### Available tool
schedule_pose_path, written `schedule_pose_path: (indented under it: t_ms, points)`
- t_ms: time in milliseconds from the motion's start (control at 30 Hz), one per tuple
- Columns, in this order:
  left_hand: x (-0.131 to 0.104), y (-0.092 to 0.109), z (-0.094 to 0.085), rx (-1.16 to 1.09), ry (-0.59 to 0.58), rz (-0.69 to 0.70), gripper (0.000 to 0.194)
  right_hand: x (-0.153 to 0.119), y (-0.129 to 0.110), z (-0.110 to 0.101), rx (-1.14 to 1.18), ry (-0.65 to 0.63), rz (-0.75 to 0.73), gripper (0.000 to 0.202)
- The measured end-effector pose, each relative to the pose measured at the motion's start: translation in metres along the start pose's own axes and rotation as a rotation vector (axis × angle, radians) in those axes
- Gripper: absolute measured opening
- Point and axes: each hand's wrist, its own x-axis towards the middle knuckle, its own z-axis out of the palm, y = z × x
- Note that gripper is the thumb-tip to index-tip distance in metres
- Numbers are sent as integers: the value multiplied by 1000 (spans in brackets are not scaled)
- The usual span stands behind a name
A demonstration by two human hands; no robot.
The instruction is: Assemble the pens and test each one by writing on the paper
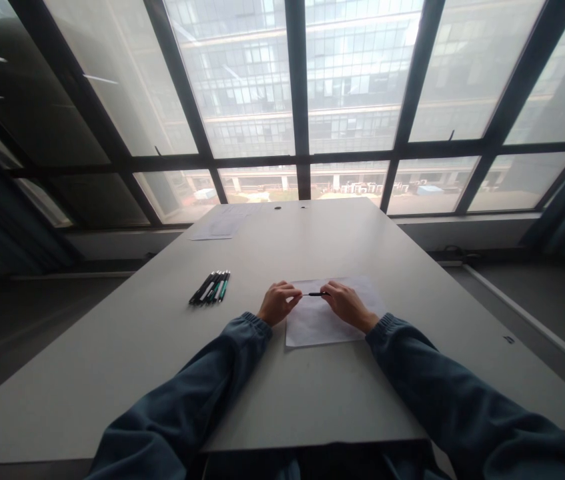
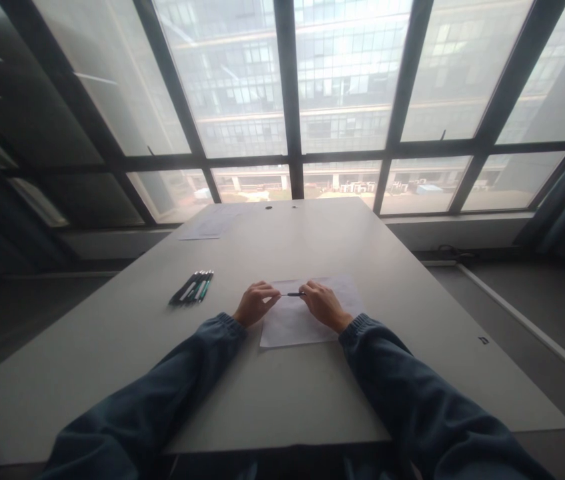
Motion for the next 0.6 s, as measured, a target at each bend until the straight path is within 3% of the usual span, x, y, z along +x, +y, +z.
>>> schedule_pose_path:
  t_ms: [100,333,600]
  points:
    - [0,1,0,13,-10,11,18,-1,1,0,-9,-14,11,6]
    - [0,3,-1,16,-38,19,22,-1,3,1,3,-27,59,19]
    - [0,3,-1,20,-56,4,22,-1,0,-1,71,-22,13,9]
